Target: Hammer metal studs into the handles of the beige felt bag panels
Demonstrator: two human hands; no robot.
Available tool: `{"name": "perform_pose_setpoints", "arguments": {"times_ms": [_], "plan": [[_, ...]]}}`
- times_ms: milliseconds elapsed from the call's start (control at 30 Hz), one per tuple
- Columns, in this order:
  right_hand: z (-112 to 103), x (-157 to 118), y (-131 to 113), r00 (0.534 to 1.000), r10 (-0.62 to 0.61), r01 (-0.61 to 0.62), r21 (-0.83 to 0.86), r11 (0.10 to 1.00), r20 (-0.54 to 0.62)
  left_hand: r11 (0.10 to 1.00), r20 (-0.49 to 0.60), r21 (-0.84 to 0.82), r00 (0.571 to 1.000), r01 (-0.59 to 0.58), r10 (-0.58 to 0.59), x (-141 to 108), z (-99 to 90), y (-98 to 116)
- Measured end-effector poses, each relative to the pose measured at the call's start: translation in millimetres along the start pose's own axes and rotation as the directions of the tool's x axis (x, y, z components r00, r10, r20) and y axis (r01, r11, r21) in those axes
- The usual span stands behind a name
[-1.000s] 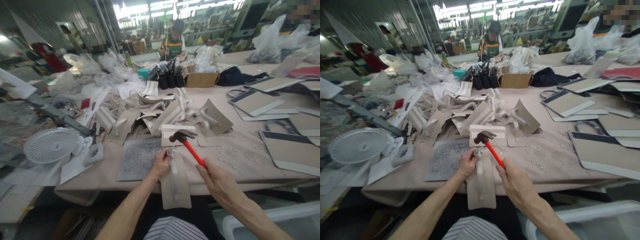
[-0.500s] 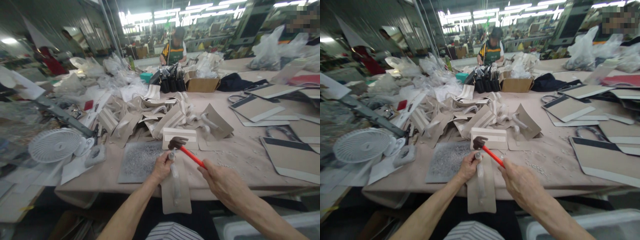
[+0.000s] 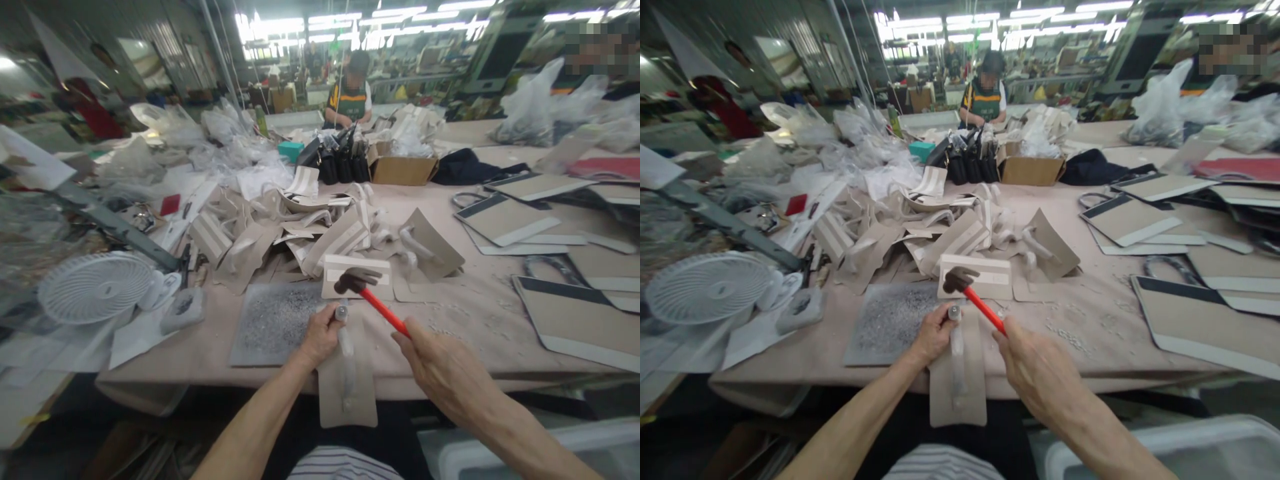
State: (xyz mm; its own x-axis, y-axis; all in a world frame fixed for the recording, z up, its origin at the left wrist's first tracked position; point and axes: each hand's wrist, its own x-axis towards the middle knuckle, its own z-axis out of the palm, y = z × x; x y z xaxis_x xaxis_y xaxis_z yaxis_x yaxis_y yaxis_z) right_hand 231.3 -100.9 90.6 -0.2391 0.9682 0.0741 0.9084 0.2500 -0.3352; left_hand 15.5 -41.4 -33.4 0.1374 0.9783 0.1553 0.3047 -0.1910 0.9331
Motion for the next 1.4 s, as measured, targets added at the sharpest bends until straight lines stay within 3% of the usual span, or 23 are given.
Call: {"name": "perform_pose_setpoints", "arguments": {"times_ms": [133, 367, 467, 533, 633, 700, 767, 833, 900, 933, 1033, 1067, 1167, 1267, 1400], "plan": [[-4.0, 3.5, -0.1, 0.986, 0.134, -0.124, 0.096, 0.988, -0.103, 1.0, 0.015, -0.01, 1.0, 0.001, -0.001, 0.1, -1.0, -2.4], [75.8, -20.0, 74.8, 0.922, 0.375, -0.385, 0.14, 0.912, 0.093, 0.999, 0.018, -0.031, 1.0, -0.01, 0.01, -1.3, -2.5, 1.8], [88.0, -25.9, 82.5, 0.909, 0.414, -0.414, -0.024, 0.91, 0.035, 0.999, 0.024, -0.054, 1.0, 0.001, 0.0, -1.7, -4.0, 5.3], [86.1, -23.3, 65.6, 0.931, 0.356, -0.362, -0.091, 0.928, -0.078, 0.999, 0.024, -0.051, 1.0, 0.009, -0.007, -2.3, -3.6, 5.2], [85.4, -12.1, 16.1, 0.966, 0.237, -0.233, 0.052, 0.971, -0.104, 0.998, 0.01, -0.058, 1.0, 0.013, -0.013, -2.0, -0.6, 2.1], [93.6, -3.7, -21.3, 0.987, 0.158, -0.157, 0.166, 0.974, 0.012, 0.992, -0.002, -0.116, 0.999, 0.046, -0.047, 1.6, 1.0, 0.0], [106.7, 2.9, -51.7, 0.977, 0.134, -0.162, 0.167, 0.973, 0.163, 0.949, -0.087, -0.29, 0.984, 0.126, -0.157, 8.4, -0.6, -0.7], [117.6, 6.7, -68.7, 0.953, 0.162, -0.2, 0.132, 0.971, 0.255, 0.828, -0.218, -0.54, 0.925, 0.152, -0.312, 15.4, -8.6, -0.3], [120.5, 8.7, -71.1, 0.946, 0.182, -0.222, 0.125, 0.967, 0.27, 0.722, -0.312, -0.686, 0.862, 0.087, -0.4, 16.6, -24.3, -0.2], [118.5, 9.5, -68.1, 0.948, 0.186, -0.227, 0.138, 0.964, 0.26, 0.712, -0.332, -0.699, 0.854, 0.062, -0.401, 13.4, -34.8, -0.7], [104.8, 12.9, -54.3, 0.943, 0.229, -0.28, 0.207, 0.937, 0.24, 0.796, -0.366, -0.6, 0.859, 0.077, -0.359, -11.4, -74.0, -4.2], [100.1, 14.5, -51.6, 0.94, 0.245, -0.3, 0.235, 0.925, 0.236, 0.83, -0.402, -0.551, 0.843, 0.088, -0.357, -23.0, -89.1, -5.1], [94.1, 20.7, -60.9, 0.946, 0.25, -0.309, 0.332, 0.891, 0.208, 0.904, -0.59, -0.421, 0.734, 0.076, -0.336, -56.8, -139.2, 0.0], [104.4, 26.9, -101.4, 0.974, 0.171, -0.224, 0.483, 0.846, 0.152, 0.962, -0.756, -0.273, 0.622, -0.018, -0.203, -77.6, -190.6, 23.7], [133.8, 22.8, -184.1, 0.984, -0.064, -0.078, 0.719, 0.69, 0.169, 0.988, -0.839, -0.105, 0.544, -0.114, -0.027, -82.2, -240.0, 65.0]]}}
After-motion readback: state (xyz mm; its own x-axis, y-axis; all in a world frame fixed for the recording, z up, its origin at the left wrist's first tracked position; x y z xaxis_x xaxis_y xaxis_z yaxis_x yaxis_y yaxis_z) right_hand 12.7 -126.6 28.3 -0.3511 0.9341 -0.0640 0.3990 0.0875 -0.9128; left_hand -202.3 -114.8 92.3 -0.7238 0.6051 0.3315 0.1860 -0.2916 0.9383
